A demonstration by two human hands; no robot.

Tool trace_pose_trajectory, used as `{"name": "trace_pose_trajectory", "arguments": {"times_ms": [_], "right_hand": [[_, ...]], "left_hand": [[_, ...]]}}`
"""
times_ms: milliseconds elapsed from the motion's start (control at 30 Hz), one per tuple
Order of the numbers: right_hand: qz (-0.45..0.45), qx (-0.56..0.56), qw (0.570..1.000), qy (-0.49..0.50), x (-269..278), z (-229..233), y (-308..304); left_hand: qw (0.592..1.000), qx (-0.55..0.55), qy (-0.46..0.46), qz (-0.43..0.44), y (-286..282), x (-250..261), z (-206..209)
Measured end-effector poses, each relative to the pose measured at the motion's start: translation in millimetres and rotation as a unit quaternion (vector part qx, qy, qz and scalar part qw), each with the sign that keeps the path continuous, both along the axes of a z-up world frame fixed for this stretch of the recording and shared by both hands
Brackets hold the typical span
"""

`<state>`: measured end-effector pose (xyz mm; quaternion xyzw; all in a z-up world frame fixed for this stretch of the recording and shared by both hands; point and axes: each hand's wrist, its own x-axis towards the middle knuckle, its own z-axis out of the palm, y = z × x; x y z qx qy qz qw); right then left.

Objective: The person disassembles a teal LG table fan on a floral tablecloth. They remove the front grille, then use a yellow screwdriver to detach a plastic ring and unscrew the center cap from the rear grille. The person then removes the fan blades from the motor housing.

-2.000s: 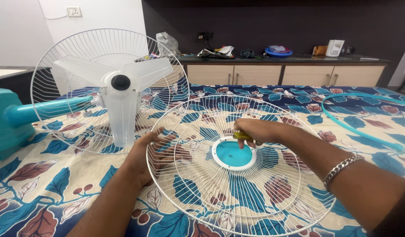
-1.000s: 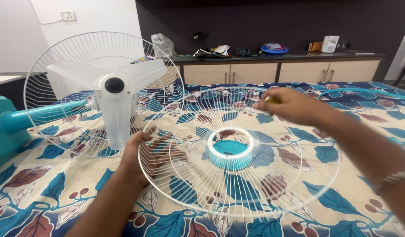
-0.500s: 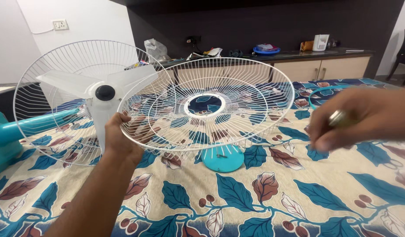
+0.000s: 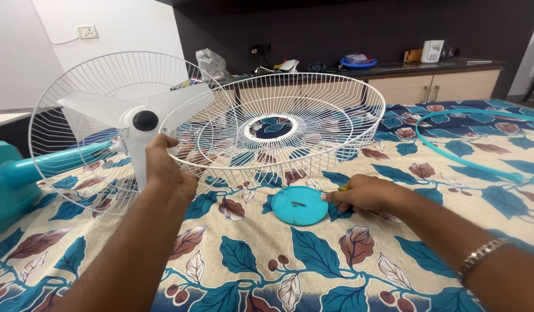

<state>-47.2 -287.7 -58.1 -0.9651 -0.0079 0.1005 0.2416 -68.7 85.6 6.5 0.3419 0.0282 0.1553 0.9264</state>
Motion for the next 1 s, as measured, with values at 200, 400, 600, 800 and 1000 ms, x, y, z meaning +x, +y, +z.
{"name": "trace_pose_trajectory", "arguments": {"times_ms": [200,400,600,800,1000], "right_hand": [[0.022,-0.059,0.998,0.012,30.9,-5.2,11.9],[0.037,0.020,0.999,0.026,40.8,-11.4,3.0],[-0.020,0.103,0.991,0.078,43.3,-15.6,-23.4],[-0.039,0.222,0.967,0.121,46.1,-15.9,-79.0],[-0.112,0.163,0.979,0.041,41.1,11.0,-175.3]], "left_hand": [[1.000,-0.023,0.016,0.008,-8.1,-14.5,15.4],[1.000,0.003,0.009,-0.009,-4.0,-13.4,14.2],[1.000,0.009,-0.002,-0.018,2.9,-7.0,0.8],[0.999,0.024,0.004,-0.043,5.7,0.6,-11.9],[0.996,0.065,-0.003,-0.061,-3.7,0.7,-26.4]]}}
